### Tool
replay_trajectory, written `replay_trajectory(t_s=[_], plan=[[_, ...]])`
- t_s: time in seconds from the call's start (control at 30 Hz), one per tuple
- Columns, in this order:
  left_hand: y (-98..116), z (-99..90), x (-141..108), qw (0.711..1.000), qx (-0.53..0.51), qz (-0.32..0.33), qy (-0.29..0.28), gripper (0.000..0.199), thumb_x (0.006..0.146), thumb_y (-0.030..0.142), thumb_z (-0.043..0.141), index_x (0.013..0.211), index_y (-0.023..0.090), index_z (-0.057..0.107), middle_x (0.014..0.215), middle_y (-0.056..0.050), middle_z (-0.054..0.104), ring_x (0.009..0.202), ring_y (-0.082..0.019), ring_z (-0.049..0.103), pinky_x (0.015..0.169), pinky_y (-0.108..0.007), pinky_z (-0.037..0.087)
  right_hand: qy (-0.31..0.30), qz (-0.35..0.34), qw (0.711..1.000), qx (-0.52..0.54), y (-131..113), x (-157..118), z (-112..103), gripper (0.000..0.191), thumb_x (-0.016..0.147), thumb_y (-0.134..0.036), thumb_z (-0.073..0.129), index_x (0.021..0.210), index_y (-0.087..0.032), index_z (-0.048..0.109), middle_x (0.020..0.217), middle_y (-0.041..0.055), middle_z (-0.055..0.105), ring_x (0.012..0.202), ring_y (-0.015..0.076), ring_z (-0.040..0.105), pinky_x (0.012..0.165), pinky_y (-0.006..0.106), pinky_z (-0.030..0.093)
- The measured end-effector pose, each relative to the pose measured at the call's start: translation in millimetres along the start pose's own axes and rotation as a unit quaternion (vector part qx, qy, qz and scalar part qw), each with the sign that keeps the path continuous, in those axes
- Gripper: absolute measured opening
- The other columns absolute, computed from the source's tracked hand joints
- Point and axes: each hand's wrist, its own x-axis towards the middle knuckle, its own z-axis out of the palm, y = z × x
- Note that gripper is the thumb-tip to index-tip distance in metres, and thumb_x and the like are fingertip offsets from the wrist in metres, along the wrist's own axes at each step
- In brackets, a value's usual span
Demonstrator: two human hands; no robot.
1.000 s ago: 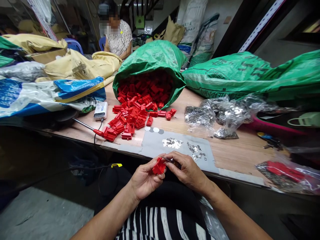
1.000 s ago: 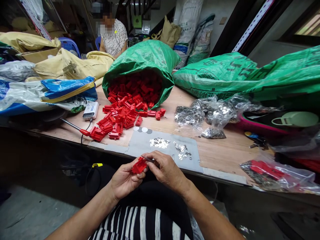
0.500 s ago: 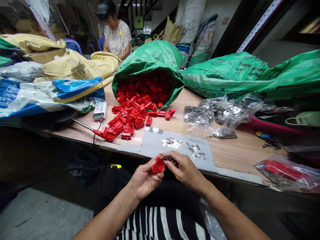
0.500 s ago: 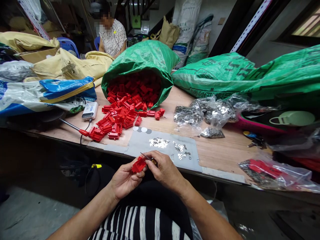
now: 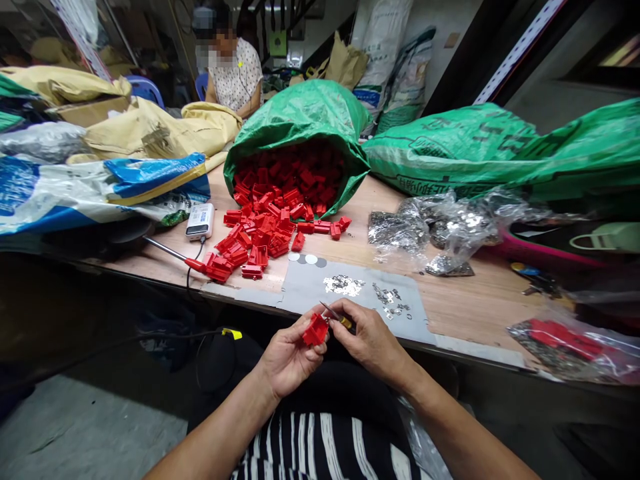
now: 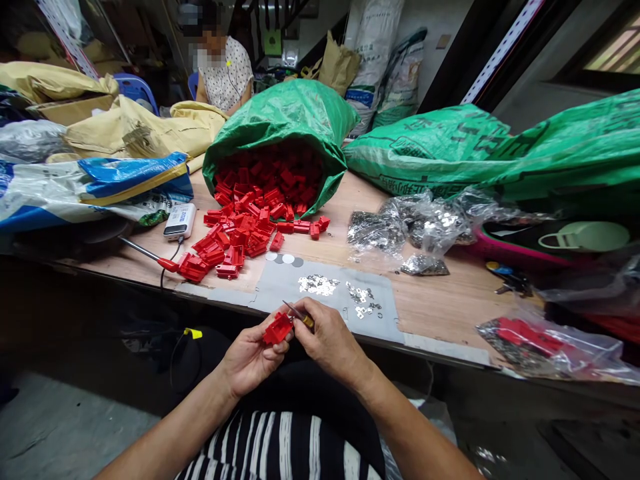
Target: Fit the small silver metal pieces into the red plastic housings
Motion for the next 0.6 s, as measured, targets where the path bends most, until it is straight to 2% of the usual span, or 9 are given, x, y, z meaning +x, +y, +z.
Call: replay_trajectory(t_s=[0.27, 0.6], plan=[[-0.9, 1.6, -1.0, 0.999, 0.03, 0.008, 0.01, 0.049, 0.088, 0.014, 0.049, 0.136, 0.018, 0.041, 0.09, -0.009, 0.061, 0.058, -0.009, 0.054, 0.046, -0.013, 0.041, -0.037, 0.016, 0.999, -0.013, -6.9, 0.4, -7.2, 0.005, 0.087, -0.017, 0.049, 0.085, -0.021, 0.052, 0.074, -0.0028, 0.059, 0.064, 0.0122, 0.052, 0.059, 0.024, 0.037], [-1.5, -2.9, 1.0, 0.999, 0.045, 0.006, 0.0, 0.024, 0.086, 0.016, 0.055, 0.109, 0.017, 0.056, 0.09, -0.008, 0.06, 0.057, -0.008, 0.054, 0.045, -0.013, 0.038, -0.047, 0.012, 0.997, -0.053, -6.8, 1.9, -8.9, 0.007, 0.084, -0.015, 0.047, 0.085, -0.022, 0.046, 0.073, -0.0022, 0.055, 0.064, 0.0131, 0.049, 0.059, 0.025, 0.036]])
